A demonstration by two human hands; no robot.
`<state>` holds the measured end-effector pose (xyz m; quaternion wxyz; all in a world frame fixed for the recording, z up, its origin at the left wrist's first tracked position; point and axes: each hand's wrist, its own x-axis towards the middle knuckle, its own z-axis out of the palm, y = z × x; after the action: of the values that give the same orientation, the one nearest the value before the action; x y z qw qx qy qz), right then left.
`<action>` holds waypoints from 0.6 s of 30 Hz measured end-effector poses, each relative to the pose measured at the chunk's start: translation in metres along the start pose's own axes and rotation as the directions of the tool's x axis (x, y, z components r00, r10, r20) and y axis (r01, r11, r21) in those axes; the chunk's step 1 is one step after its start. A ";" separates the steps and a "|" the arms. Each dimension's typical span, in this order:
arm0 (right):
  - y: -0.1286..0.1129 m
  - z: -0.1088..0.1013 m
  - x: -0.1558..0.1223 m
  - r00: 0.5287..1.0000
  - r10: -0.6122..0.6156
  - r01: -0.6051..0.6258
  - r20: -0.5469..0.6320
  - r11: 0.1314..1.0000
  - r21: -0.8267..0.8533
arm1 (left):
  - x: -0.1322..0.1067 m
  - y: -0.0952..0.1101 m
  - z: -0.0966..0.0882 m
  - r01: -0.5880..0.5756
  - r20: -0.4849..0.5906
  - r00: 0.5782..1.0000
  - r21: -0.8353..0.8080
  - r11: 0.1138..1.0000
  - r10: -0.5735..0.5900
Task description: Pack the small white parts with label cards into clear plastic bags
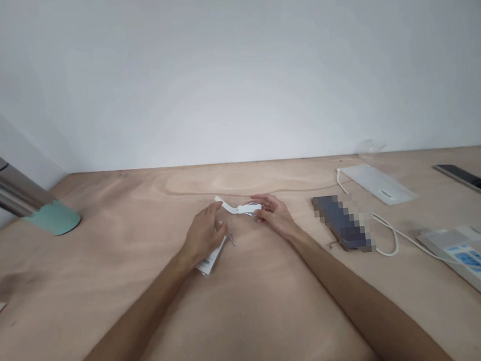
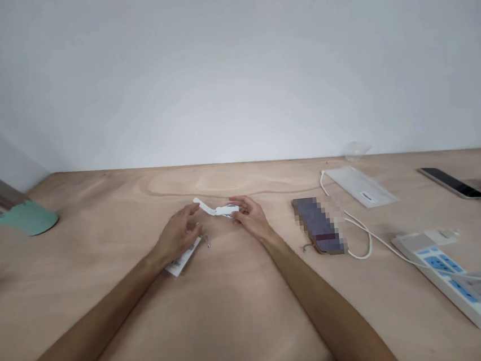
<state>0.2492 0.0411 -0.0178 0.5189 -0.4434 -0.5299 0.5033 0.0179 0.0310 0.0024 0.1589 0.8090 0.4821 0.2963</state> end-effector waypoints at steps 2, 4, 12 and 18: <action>-0.001 0.000 0.000 1.000 0.006 -0.006 -0.004 1.000 0.014 | -0.001 0.003 0.002 0.058 0.012 0.998 -0.091 0.994 -0.057; -0.002 0.000 -0.001 1.000 0.010 -0.010 -0.002 0.999 0.036 | -0.002 0.008 0.003 0.116 0.028 0.993 -0.232 0.966 -0.113; -0.003 0.007 -0.005 0.998 0.013 -0.015 0.067 0.999 0.033 | 0.001 0.021 -0.003 0.132 -0.023 0.973 -0.761 0.635 -0.229; -0.003 0.015 -0.009 0.996 0.021 -0.027 0.089 0.997 0.066 | 0.004 0.014 0.001 0.113 -0.046 0.973 -0.762 0.637 -0.227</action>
<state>0.2351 0.0306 -0.0149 0.5035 -0.4093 -0.5297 0.5462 0.0296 0.0275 0.0103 0.4742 0.5980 0.3991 0.5083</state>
